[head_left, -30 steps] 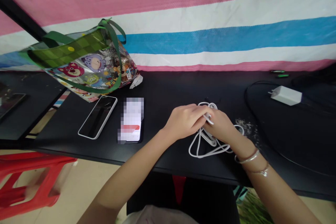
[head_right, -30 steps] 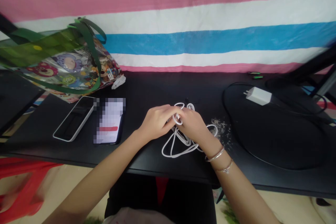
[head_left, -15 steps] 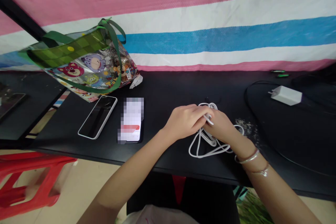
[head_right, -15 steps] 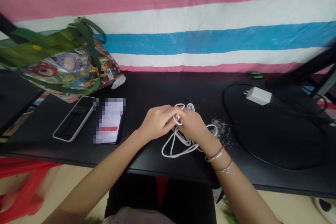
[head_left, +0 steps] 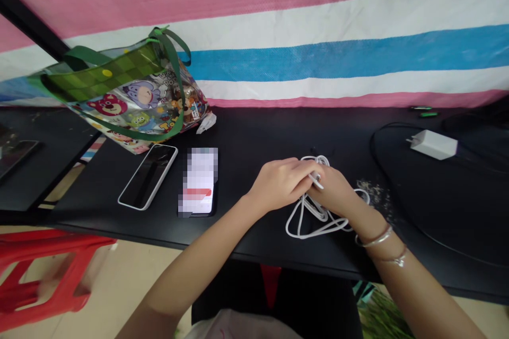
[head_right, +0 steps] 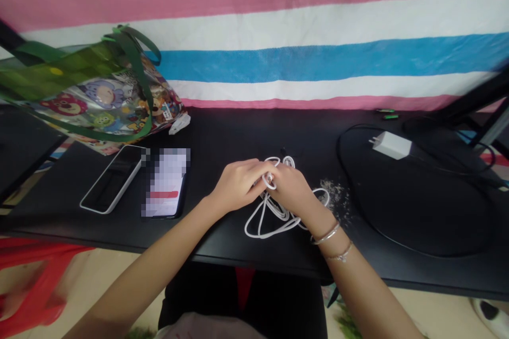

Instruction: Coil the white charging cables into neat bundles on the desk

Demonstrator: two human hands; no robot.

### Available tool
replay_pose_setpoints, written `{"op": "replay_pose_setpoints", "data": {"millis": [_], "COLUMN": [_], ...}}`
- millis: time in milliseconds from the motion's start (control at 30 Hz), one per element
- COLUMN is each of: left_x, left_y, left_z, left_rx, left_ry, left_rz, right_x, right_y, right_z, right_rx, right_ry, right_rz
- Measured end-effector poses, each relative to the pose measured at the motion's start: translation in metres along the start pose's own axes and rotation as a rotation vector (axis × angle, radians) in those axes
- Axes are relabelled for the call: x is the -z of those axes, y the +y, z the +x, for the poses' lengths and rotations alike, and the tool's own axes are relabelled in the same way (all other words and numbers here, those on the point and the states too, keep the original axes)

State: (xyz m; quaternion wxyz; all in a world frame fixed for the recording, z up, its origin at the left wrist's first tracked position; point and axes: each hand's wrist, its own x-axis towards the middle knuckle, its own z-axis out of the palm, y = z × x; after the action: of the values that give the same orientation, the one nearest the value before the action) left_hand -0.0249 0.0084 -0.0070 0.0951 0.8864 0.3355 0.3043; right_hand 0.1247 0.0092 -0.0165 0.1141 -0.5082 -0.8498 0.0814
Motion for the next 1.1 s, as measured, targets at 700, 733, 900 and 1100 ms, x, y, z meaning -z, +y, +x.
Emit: {"op": "replay_pose_setpoints", "data": {"millis": [700, 733, 900, 1100], "left_x": [0.0033, 0.0032, 0.0032, 0.0031], "left_y": [0.0018, 0.0019, 0.0022, 0.0021], "left_z": [0.0012, 0.0011, 0.0005, 0.0015], "left_rx": [0.055, 0.054, 0.065, 0.071], "left_ry": [-0.083, -0.079, -0.091, -0.104], "left_rz": [-0.051, -0.051, -0.042, -0.051], "right_x": [-0.0023, -0.0025, -0.0027, -0.0038], "right_y": [0.0018, 0.0019, 0.0028, 0.0038], "right_z": [-0.0008, -0.0008, -0.001, -0.0014], "right_rx": [0.047, 0.047, 0.062, 0.07], "right_ry": [0.029, 0.033, 0.038, 0.054], "right_rz": [0.004, 0.001, 0.007, 0.017]}}
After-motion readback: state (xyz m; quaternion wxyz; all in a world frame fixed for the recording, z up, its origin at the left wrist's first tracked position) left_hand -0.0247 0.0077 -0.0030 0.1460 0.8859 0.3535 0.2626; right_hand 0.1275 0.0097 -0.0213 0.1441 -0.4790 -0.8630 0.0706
